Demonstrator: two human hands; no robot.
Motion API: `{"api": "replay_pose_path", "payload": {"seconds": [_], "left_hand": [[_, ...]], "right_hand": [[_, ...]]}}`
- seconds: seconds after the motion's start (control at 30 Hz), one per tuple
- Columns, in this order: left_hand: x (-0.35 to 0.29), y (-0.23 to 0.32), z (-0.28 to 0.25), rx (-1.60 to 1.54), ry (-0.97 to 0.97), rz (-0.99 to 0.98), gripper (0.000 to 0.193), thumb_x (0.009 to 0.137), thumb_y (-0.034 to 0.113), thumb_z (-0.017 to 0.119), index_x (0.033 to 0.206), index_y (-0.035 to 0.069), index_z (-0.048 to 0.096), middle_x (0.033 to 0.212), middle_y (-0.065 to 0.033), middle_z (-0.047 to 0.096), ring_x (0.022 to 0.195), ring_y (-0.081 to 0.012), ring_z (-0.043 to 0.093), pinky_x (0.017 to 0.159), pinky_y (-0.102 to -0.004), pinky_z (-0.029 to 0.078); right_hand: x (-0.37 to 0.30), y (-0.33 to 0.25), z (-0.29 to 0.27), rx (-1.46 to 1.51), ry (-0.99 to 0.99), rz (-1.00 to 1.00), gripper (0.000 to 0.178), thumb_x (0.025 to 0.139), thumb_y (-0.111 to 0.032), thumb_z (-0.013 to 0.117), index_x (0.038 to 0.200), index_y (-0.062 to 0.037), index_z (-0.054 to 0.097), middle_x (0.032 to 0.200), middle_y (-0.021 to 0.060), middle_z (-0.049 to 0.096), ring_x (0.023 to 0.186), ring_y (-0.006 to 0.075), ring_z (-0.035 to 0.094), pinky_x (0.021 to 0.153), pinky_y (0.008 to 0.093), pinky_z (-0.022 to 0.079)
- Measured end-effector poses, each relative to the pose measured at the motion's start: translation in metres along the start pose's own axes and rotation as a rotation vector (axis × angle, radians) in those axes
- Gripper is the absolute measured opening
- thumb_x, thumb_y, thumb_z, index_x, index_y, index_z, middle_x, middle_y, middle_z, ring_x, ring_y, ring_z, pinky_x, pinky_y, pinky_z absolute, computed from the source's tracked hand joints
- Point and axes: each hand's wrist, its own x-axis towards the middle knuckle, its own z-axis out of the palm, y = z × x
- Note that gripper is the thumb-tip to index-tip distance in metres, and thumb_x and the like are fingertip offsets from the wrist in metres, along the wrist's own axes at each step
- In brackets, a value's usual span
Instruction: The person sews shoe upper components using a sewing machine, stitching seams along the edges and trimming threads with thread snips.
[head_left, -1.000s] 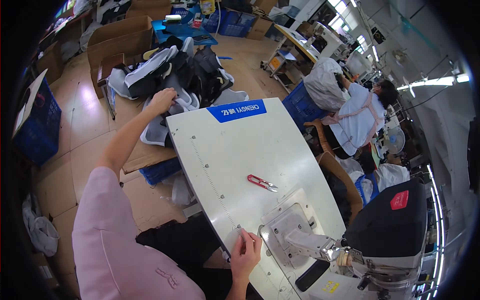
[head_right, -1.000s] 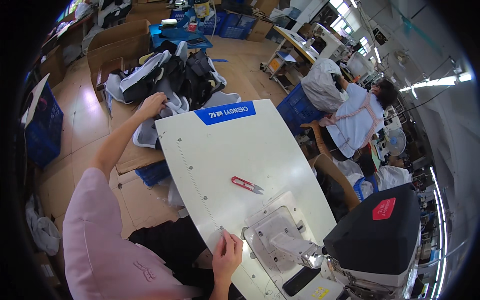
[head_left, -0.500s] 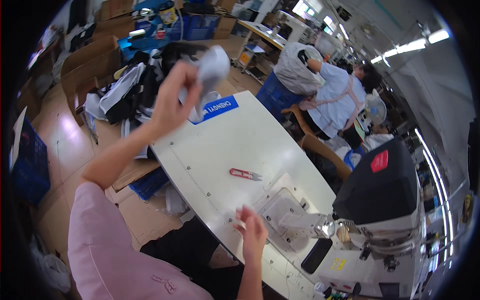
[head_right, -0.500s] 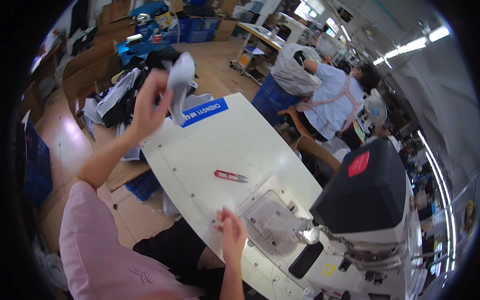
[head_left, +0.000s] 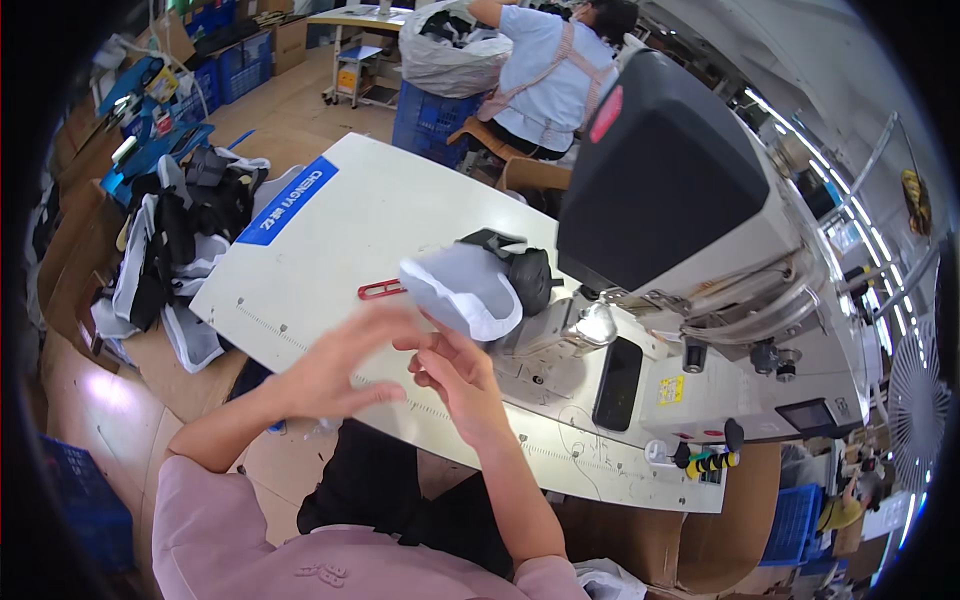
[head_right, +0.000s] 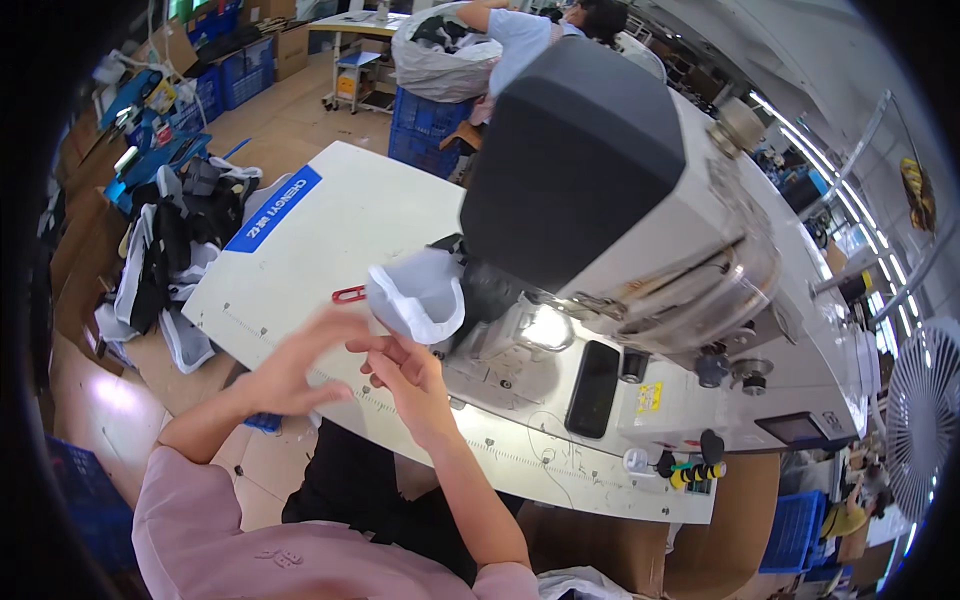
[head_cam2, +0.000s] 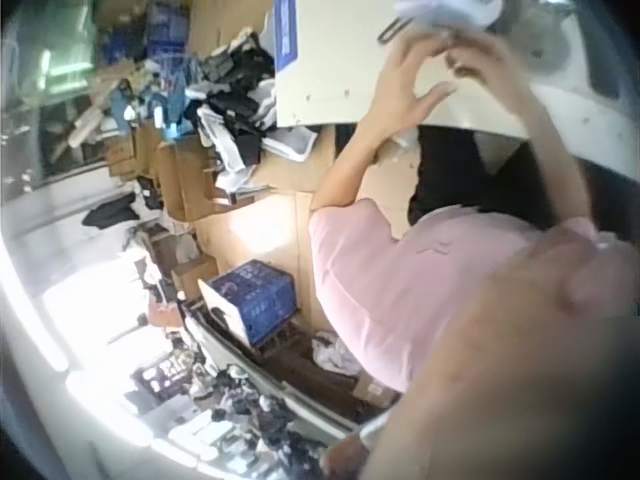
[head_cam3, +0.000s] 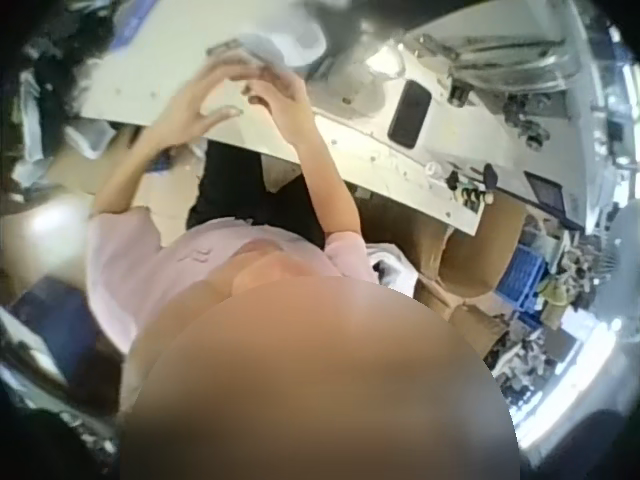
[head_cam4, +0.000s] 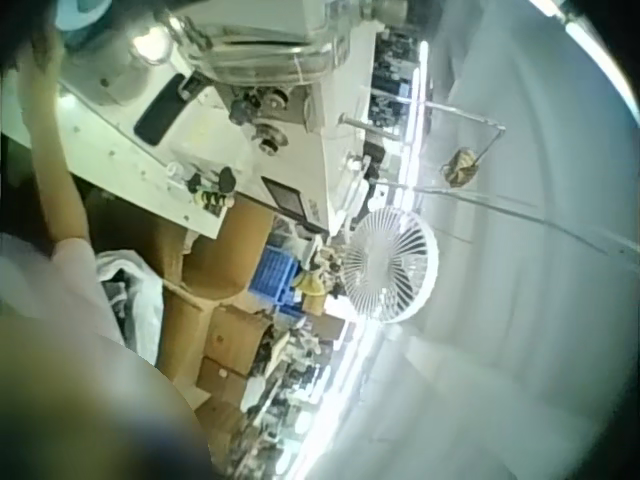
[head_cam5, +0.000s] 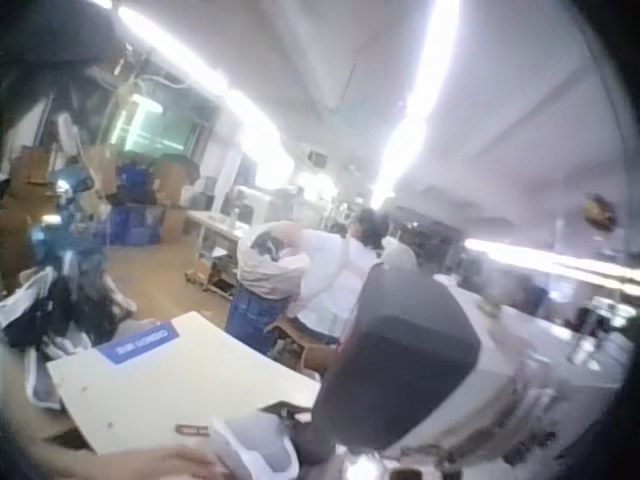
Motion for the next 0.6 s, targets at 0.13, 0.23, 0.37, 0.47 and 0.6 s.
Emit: {"api": "replay_pose_path", "payload": {"seconds": [0.13,0.23,0.37,0.47,0.6], "left_hand": [[-0.019,-0.018,0.027,-0.036,-0.313,-0.037,0.030,0.089,0.021,0.068,0.113,0.005,0.059,0.108,-0.0118,0.065,0.104,-0.0284,0.061,0.092,-0.0389,0.047],[-0.003,-0.044,0.006,-0.270,0.021,-0.192,0.017,0.091,0.014,0.065,0.104,0.003,0.062,0.096,-0.0089,0.067,0.095,-0.0217,0.063,0.087,-0.0335,0.048],[0.080,-0.052,0.009,0.001,0.289,-0.100,0.013,0.087,0.003,0.062,0.099,0.000,0.062,0.091,-0.0081,0.065,0.090,-0.0218,0.062,0.084,-0.0337,0.048],[0.122,-0.065,0.031,0.168,0.141,0.136,0.031,0.082,0.000,0.062,0.112,0.002,0.058,0.115,-0.0129,0.061,0.114,-0.0295,0.054,0.096,-0.0388,0.044],[0.174,-0.076,0.071,0.396,-0.160,0.317,0.047,0.076,0.002,0.059,0.123,0.005,0.056,0.126,-0.0137,0.056,0.126,-0.0320,0.047,0.107,-0.0437,0.036]], "right_hand": [[-0.017,0.016,0.003,0.224,0.266,0.046,0.044,0.096,-0.022,0.059,0.129,0.0049,0.050,0.109,0.0103,0.061,0.094,0.0150,0.061,0.082,0.0276,0.049],[-0.037,0.028,-0.006,0.065,0.446,0.032,0.041,0.096,-0.029,0.061,0.119,0.0051,0.056,0.098,0.0097,0.063,0.090,0.0138,0.061,0.079,0.0273,0.049],[-0.045,0.028,-0.018,-0.070,0.590,0.061,0.037,0.096,-0.035,0.062,0.100,0.0014,0.059,0.081,0.0054,0.062,0.072,0.0116,0.060,0.066,0.0238,0.048],[-0.035,0.033,-0.026,0.008,0.695,0.128,0.036,0.096,-0.036,0.062,0.094,-0.0008,0.058,0.074,0.0037,0.060,0.062,0.0099,0.058,0.058,0.0217,0.046],[-0.032,0.048,-0.035,-0.154,0.761,0.056,0.032,0.095,-0.032,0.062,0.093,0.0006,0.061,0.070,0.0037,0.060,0.059,0.0099,0.058,0.055,0.0235,0.046]]}}
